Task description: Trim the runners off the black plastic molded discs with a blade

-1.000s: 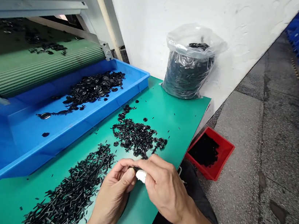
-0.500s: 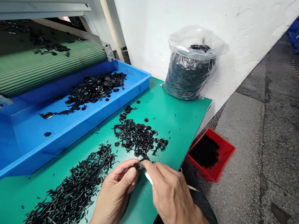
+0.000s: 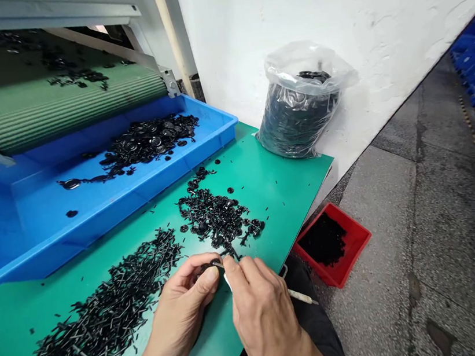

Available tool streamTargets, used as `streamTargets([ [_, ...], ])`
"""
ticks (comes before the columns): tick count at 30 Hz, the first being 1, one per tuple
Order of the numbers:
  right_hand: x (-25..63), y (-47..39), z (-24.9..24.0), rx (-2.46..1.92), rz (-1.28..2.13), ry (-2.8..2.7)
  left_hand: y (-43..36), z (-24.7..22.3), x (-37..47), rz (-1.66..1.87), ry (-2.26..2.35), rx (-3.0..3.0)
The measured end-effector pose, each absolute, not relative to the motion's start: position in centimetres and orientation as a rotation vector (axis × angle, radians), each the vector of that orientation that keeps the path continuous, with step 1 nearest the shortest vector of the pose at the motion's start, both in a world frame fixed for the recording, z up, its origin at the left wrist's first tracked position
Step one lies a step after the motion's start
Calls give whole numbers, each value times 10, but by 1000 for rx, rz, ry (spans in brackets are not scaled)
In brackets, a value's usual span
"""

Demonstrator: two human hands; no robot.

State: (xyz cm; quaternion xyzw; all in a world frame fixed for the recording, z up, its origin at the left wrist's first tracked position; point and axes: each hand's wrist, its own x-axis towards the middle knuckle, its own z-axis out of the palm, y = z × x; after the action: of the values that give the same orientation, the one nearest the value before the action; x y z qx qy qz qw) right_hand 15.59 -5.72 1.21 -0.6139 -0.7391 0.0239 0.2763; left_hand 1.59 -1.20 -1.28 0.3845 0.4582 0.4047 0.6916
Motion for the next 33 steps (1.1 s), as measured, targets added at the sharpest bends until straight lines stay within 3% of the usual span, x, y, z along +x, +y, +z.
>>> streamTargets([
  [6,150,-58,12,-1742,95,-1940,-12,-7,19,895,1175,1102],
  [12,165,-42,22,-1730,872,-1810,-13,-1,19,810,1230,1293],
  [15,173,-32,21,-1681,1057,-1754,-12,-1,19,773,1237,1274],
  [23,201,-29,13,-1795,902,-1691,-8,-5,18,822,1122,1020],
  [33,208,-17,3,-1905,387,-1748,-2,4,17,915,1012,647],
])
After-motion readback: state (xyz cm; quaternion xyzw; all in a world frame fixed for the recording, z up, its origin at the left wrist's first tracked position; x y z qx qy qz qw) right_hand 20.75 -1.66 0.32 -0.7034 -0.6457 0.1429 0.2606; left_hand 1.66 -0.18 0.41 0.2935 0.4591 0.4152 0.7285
